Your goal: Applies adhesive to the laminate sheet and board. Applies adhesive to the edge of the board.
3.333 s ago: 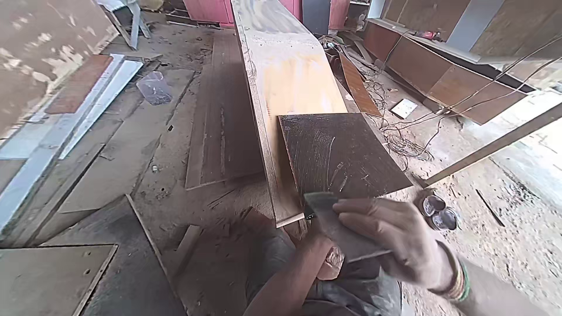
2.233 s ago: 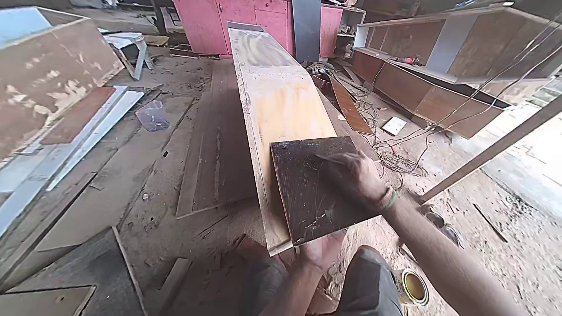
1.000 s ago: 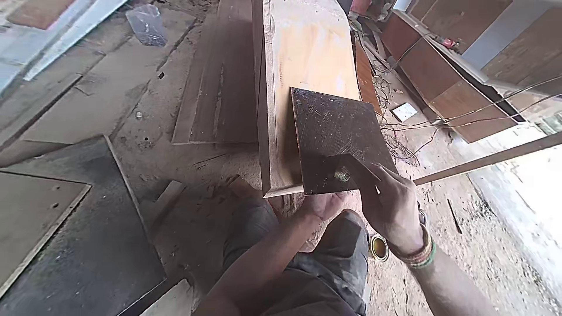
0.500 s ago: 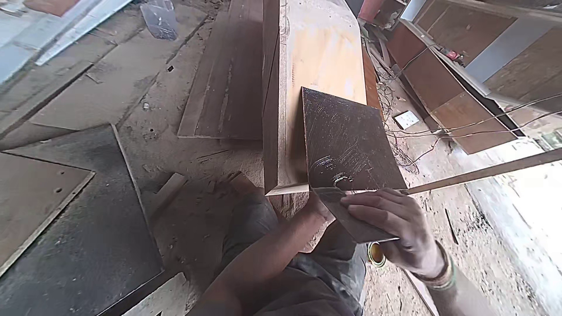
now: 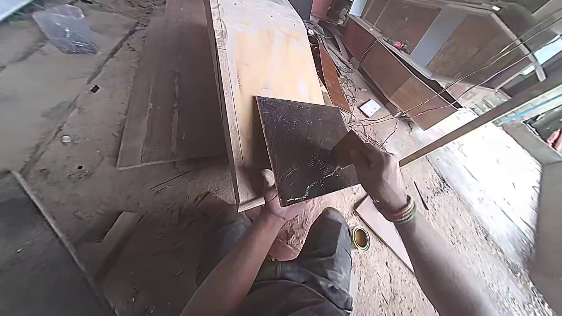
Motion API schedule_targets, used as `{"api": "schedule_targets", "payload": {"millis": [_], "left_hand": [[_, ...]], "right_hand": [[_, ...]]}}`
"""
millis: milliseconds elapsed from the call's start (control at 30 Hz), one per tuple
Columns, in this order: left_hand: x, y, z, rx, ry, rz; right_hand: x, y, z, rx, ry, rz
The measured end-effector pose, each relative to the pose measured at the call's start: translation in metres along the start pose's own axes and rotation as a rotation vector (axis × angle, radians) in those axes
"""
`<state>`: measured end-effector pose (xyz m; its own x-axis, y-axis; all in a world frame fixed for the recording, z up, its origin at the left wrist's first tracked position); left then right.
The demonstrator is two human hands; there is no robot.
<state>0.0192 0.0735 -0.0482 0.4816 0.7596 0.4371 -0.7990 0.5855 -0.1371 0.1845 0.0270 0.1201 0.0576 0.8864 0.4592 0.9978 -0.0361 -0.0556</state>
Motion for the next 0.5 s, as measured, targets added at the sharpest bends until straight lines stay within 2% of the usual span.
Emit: {"api": "schedule_targets", "payload": {"millis": [167, 267, 500], "left_hand": [[0.000, -0.001, 0.010, 0.054, 0.042, 0.134], [-0.002, -0.006, 0.018, 0.108, 0.074, 0.183], [-0.002, -0.017, 0.037, 0.238, 0.013, 0.299]], "right_hand": [[-0.019, 0.005, -0.001, -0.062, -0.008, -0.071], [-0.031, 0.006, -0.008, -0.047, 0.074, -0.126], [-0.050, -0.013, -0.027, 0.036, 0.175, -0.191]]}}
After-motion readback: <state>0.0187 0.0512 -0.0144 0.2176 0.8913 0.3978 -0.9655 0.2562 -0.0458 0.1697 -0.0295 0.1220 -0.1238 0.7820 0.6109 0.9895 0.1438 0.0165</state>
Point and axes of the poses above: each hand's wrist, its own x-axis towards the middle knuckle, its own z-axis out of the palm, y = z × x, the point moved 3 cm from there along x, towards the middle knuckle, and after that the axes turned 11 degrees about -x, right-handed, at the moved point
